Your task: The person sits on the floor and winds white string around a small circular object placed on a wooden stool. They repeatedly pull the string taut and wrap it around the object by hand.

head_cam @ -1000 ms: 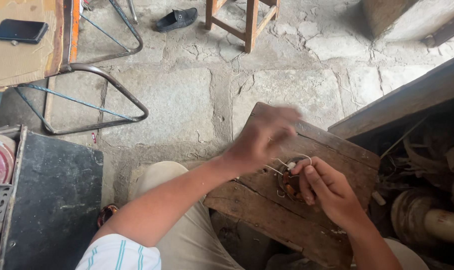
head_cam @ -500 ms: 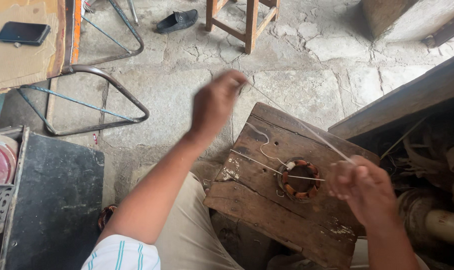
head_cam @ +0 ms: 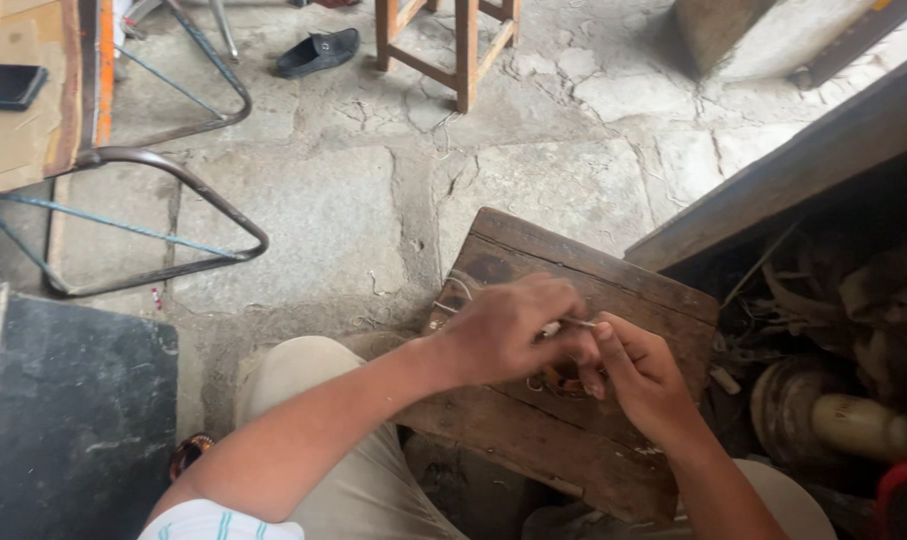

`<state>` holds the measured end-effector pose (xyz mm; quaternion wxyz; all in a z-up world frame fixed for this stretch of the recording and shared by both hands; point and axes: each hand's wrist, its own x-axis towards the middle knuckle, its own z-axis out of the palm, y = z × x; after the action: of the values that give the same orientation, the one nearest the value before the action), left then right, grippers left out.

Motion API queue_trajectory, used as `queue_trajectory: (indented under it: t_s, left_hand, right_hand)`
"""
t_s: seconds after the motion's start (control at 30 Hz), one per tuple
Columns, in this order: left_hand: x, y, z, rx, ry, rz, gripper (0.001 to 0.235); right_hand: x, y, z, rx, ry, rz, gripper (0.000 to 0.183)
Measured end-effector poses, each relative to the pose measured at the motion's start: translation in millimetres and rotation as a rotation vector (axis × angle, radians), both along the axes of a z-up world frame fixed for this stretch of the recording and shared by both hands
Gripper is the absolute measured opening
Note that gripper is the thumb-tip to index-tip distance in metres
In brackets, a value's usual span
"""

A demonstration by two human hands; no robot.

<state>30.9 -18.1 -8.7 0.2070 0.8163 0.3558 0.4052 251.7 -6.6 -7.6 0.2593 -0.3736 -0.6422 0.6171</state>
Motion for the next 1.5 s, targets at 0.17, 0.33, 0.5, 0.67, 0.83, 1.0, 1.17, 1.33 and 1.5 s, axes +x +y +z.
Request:
queue_trajectory:
  t_s: [0.17, 0.33, 0.5, 0.67, 0.83, 1.0, 1.17, 1.33, 1.5]
  left_hand:
    - [-47.8, 19.3, 0.8, -0.205, -0.248, 0.196, 0.03]
    - [-116.6, 40.2, 16.3, -0.139, -0.15, 0.969, 0.019]
    - [-83.4, 34.0, 29.1, 0.367, -0.017, 0.86, 0.024]
    - [-16.6, -5.3, 15.4, 0.135, -0.121, 0.009, 0.039]
    - [-33.5, 9.7, -0.5, -0.265, -0.14, 0.063, 0.038]
    - [-113.3, 46.3, 12.1, -0.345, 0.036, 0.954, 0.026]
    - [-96.2, 35.1, 25.1, 0.306, 0.147, 1.047, 0.026]
    - [-18.1, -1.1, 24.8, 0.156, 0.004, 0.141, 0.031]
    - [-20.1, 1.4, 21.8, -0.563, -0.008, -0.085, 0.022]
  right_hand:
    - [4.8, 3.6, 12.7, 0.012, 0.145, 0.017, 0.043]
    - [12.1, 9.0, 16.2, 0.012, 0.418, 0.056, 0.041]
    - [4.2, 7.2, 8.8, 0.096, 0.098, -0.014, 0.041]
    - [1.8, 2.5, -3.0, 0.073, -0.007, -0.008, 0.045]
    - [10.3, 4.7, -3.1, 0.014, 0.134, -0.033, 0.043]
    - [19.5, 17.5, 4.4, -0.018, 0.399, -0.108, 0.042]
    - [11.9, 14.7, -2.8, 0.031, 0.149, -0.115, 0.041]
    - [-0.9, 7.2, -16.8, 0.104, -0.002, 0.033, 0.041]
    - [0.1, 5.9, -13.6, 0.088, -0.028, -0.032, 0.043]
